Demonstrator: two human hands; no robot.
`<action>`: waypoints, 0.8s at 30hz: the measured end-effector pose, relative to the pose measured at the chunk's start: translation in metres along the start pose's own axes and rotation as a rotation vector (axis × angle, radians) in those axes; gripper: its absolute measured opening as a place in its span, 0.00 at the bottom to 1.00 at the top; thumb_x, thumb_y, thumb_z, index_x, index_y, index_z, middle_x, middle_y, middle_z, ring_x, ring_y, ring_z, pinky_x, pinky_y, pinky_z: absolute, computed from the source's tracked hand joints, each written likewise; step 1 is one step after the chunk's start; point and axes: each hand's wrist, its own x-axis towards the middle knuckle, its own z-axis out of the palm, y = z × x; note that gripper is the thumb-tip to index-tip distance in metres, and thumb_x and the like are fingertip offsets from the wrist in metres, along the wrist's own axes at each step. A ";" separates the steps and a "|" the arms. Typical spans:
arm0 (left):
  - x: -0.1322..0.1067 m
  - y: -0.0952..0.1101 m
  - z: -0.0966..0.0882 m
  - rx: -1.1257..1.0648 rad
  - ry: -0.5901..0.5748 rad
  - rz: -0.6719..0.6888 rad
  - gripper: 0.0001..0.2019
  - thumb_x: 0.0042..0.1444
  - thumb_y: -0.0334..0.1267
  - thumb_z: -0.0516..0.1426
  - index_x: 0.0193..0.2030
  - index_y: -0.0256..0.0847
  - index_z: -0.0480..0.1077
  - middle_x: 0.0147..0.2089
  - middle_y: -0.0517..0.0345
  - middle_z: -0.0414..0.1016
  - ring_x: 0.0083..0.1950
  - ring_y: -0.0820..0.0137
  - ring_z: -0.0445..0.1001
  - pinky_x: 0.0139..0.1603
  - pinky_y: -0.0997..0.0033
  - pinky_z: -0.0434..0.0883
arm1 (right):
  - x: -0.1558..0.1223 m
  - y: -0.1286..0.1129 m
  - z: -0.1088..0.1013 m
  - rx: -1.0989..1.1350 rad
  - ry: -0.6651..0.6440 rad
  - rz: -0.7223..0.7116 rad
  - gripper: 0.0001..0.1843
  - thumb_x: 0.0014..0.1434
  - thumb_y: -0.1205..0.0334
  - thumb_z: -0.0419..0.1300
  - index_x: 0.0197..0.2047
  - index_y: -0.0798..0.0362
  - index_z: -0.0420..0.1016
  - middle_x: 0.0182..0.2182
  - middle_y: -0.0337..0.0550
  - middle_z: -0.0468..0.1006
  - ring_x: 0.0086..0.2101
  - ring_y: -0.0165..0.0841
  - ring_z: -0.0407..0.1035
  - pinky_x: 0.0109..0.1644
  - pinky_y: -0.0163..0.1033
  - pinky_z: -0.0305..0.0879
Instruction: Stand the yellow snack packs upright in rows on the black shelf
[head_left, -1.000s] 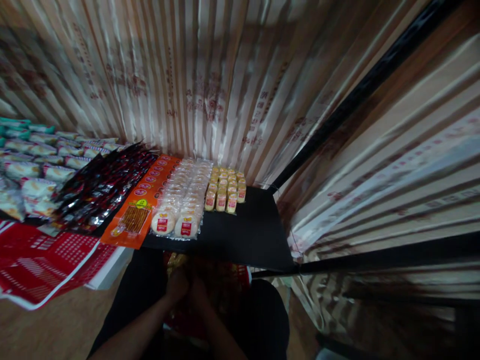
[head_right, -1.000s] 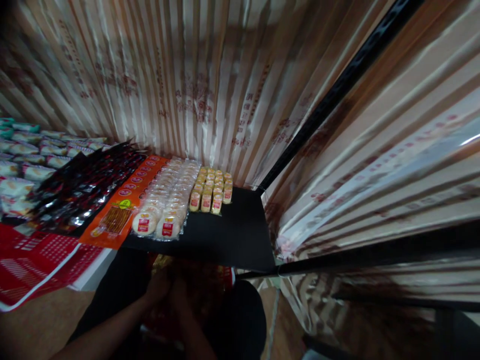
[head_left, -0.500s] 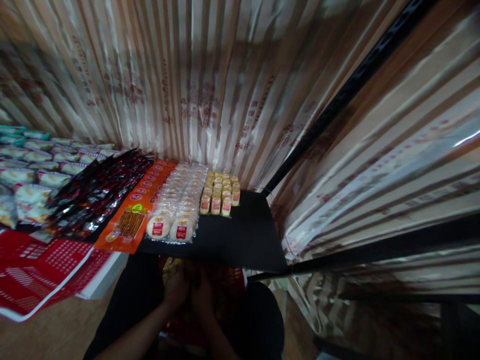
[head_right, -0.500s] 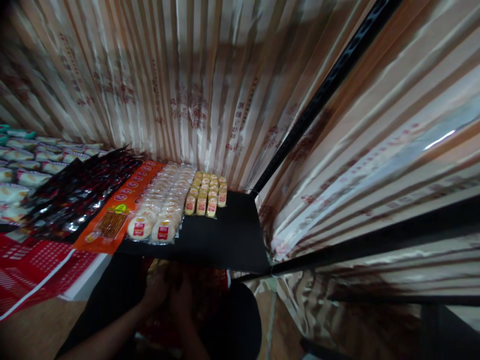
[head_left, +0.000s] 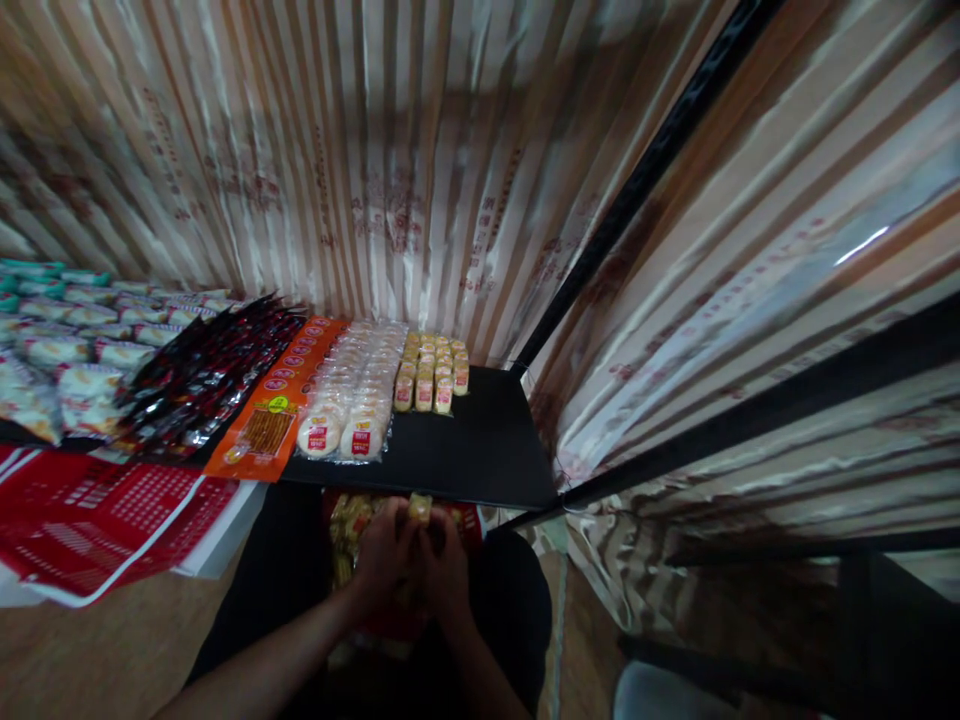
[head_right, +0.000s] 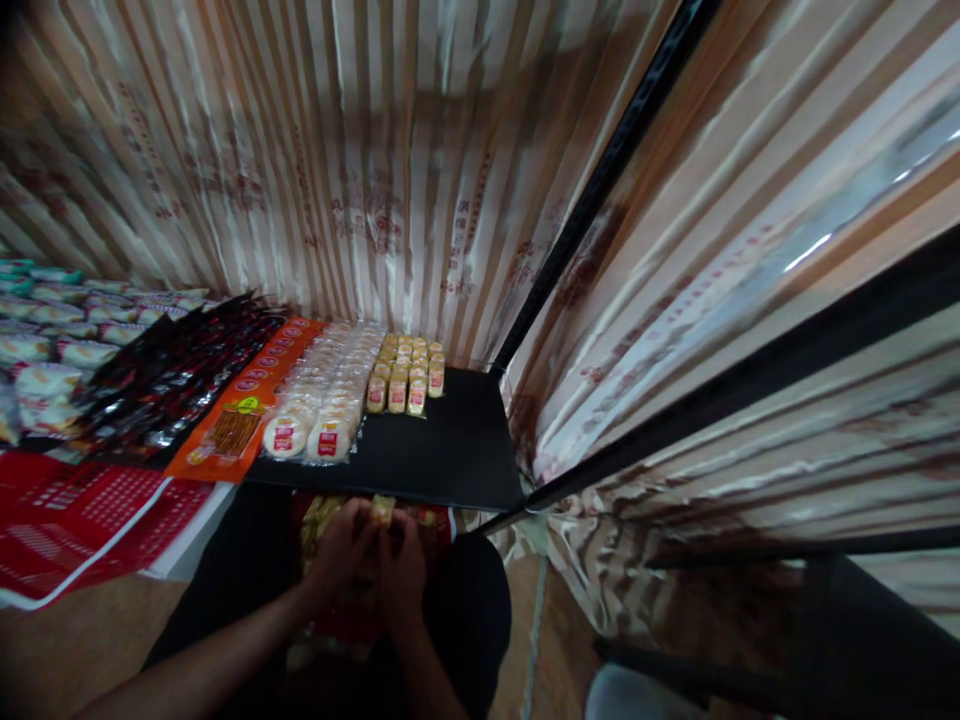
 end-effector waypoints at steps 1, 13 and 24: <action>0.001 0.005 0.000 -0.001 -0.004 -0.004 0.06 0.54 0.38 0.49 0.36 0.41 0.64 0.36 0.56 0.72 0.39 0.67 0.71 0.42 0.65 0.68 | 0.001 -0.004 -0.003 0.017 -0.009 -0.003 0.15 0.53 0.54 0.55 0.44 0.50 0.69 0.41 0.45 0.77 0.41 0.36 0.72 0.46 0.40 0.67; 0.049 0.069 0.026 -0.032 0.038 0.160 0.16 0.54 0.32 0.47 0.50 0.41 0.64 0.47 0.53 0.68 0.50 0.68 0.68 0.55 0.68 0.65 | 0.067 -0.035 -0.046 0.186 0.084 -0.092 0.16 0.52 0.56 0.57 0.44 0.52 0.65 0.39 0.46 0.75 0.38 0.34 0.72 0.45 0.41 0.69; 0.106 0.100 0.068 0.028 0.054 0.117 0.21 0.54 0.30 0.45 0.55 0.33 0.63 0.55 0.48 0.67 0.57 0.64 0.63 0.62 0.64 0.58 | 0.158 -0.019 -0.065 0.088 0.221 -0.123 0.18 0.50 0.57 0.57 0.44 0.52 0.65 0.36 0.45 0.76 0.34 0.33 0.72 0.40 0.39 0.69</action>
